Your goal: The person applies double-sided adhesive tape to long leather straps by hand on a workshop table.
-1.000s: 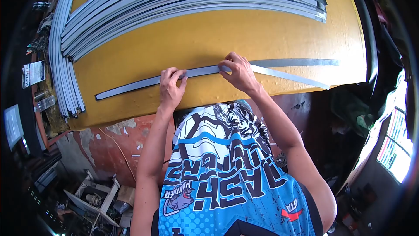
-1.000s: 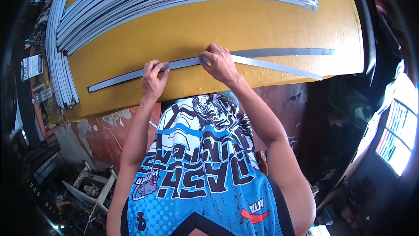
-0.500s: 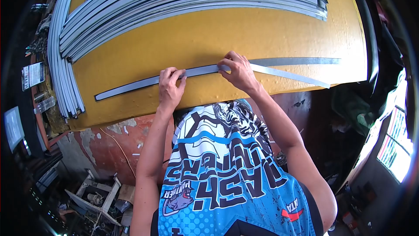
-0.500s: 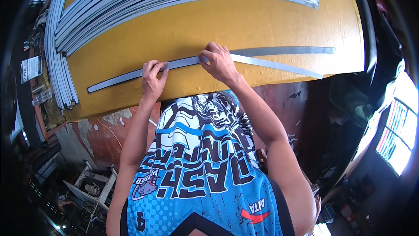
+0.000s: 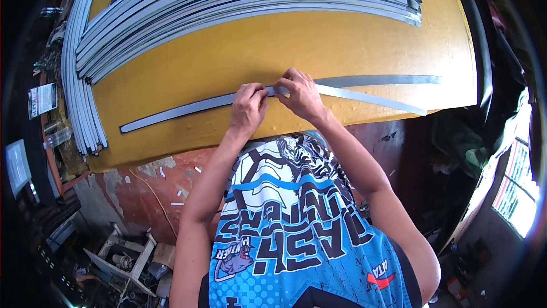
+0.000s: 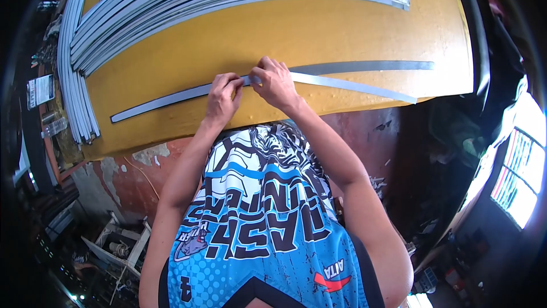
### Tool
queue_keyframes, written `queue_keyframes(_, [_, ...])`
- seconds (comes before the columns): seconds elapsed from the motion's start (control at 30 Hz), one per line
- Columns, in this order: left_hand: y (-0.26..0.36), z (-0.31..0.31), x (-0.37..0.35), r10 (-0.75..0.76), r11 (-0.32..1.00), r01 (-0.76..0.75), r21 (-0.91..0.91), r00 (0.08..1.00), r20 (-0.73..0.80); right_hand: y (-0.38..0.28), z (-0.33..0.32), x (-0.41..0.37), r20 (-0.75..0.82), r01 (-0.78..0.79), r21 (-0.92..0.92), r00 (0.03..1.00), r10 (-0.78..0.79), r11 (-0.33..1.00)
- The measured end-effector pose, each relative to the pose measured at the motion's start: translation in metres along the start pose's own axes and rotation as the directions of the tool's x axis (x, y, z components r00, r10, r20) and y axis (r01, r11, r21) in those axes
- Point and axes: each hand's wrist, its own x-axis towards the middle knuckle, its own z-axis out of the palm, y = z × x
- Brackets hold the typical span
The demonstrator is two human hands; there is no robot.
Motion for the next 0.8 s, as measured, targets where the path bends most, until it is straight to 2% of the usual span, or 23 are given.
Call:
queue_keyframes(0.13, [0.005, 0.014, 0.005, -0.001, 1.0, 0.001, -0.003, 0.999, -0.046, 0.002, -0.007, -0.002, 0.014, 0.006, -0.01, 1.0, -0.006, 1.0])
queue_keyframes(0.2, [0.003, 0.015, 0.004, -0.007, 1.0, 0.007, -0.01, 0.999, -0.038, 0.002, -0.016, -0.006, 0.0, -0.016, 0.089, 1.0, 0.016, 0.996])
queue_keyframes(0.3, [0.001, 0.012, 0.002, -0.019, 1.0, 0.019, -0.011, 0.999, -0.027, 0.008, -0.041, -0.016, 0.032, -0.066, 0.119, 0.998, 0.062, 0.991])
queue_keyframes(0.53, [0.006, 0.013, 0.004, -0.025, 0.999, 0.026, 0.027, 1.0, -0.019, 0.043, -0.084, -0.03, 0.099, -0.106, -0.008, 0.989, 0.106, 0.994])
queue_keyframes(0.8, [0.006, 0.012, 0.003, -0.024, 0.999, 0.024, 0.022, 0.999, -0.029, 0.058, -0.088, -0.031, 0.081, -0.095, -0.015, 0.992, 0.096, 0.995])
